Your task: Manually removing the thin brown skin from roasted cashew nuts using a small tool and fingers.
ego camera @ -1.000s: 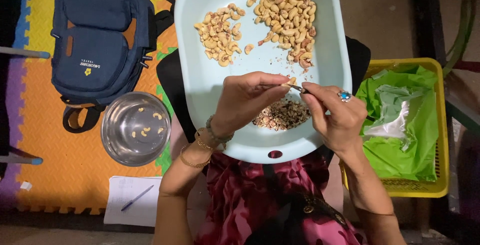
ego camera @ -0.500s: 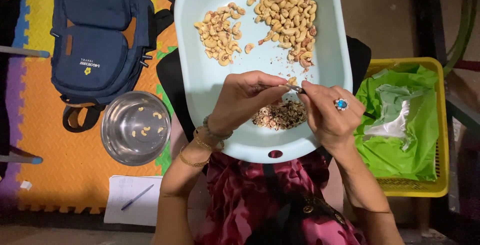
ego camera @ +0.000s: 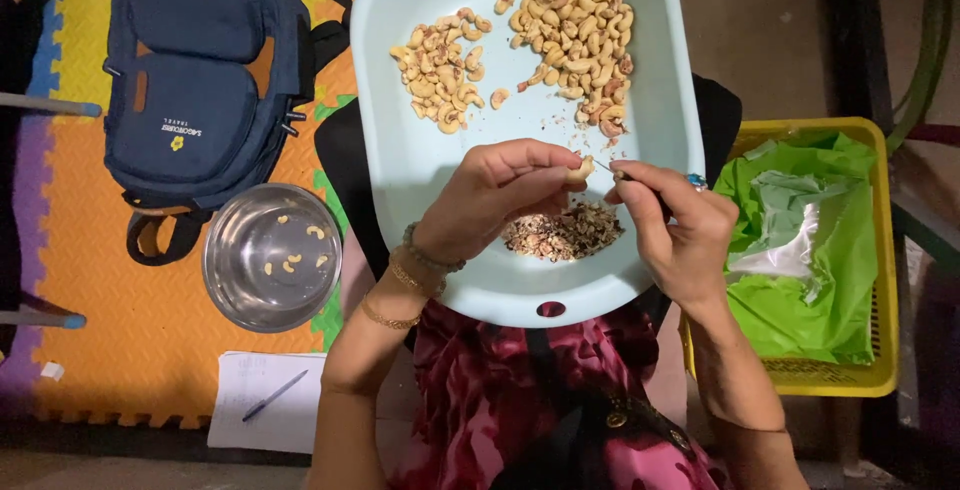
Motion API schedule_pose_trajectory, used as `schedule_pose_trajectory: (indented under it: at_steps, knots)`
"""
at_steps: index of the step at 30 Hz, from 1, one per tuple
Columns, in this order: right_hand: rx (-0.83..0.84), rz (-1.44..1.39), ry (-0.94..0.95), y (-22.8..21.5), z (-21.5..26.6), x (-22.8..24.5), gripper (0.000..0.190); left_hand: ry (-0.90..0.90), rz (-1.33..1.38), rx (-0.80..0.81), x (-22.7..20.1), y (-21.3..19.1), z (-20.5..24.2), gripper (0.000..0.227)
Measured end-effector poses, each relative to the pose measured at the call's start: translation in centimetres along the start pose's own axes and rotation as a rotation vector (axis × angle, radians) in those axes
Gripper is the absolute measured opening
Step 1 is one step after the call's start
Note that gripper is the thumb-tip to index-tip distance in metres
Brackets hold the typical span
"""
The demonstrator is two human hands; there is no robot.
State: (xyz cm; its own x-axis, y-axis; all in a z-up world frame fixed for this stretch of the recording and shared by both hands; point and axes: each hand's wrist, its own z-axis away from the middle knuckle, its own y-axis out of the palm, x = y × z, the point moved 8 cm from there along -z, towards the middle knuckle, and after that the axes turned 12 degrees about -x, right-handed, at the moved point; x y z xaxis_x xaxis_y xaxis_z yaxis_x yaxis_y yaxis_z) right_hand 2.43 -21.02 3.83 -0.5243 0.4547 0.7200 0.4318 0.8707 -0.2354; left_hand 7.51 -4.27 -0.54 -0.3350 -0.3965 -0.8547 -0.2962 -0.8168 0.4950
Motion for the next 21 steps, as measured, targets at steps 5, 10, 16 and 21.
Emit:
schedule_pose_trajectory:
  at_steps: [5,10,16,21]
  knots:
    - [0.018,-0.009,0.067,0.2,0.2,-0.4,0.014,-0.128,0.093,-0.023,1.9,-1.2,-1.1,0.025]
    - [0.03,-0.029,0.115,0.6,0.2,-0.7,0.014,-0.211,0.253,-0.044,3.5,-2.3,-1.9,0.027]
    - [0.02,-0.051,0.148,0.6,0.1,-0.7,0.014,-0.276,0.368,-0.032,4.0,-1.9,-2.1,0.026]
    - [-0.003,0.032,0.074,0.1,0.2,-0.3,0.014,-0.081,0.15,-0.078,1.8,-1.8,-1.6,0.026]
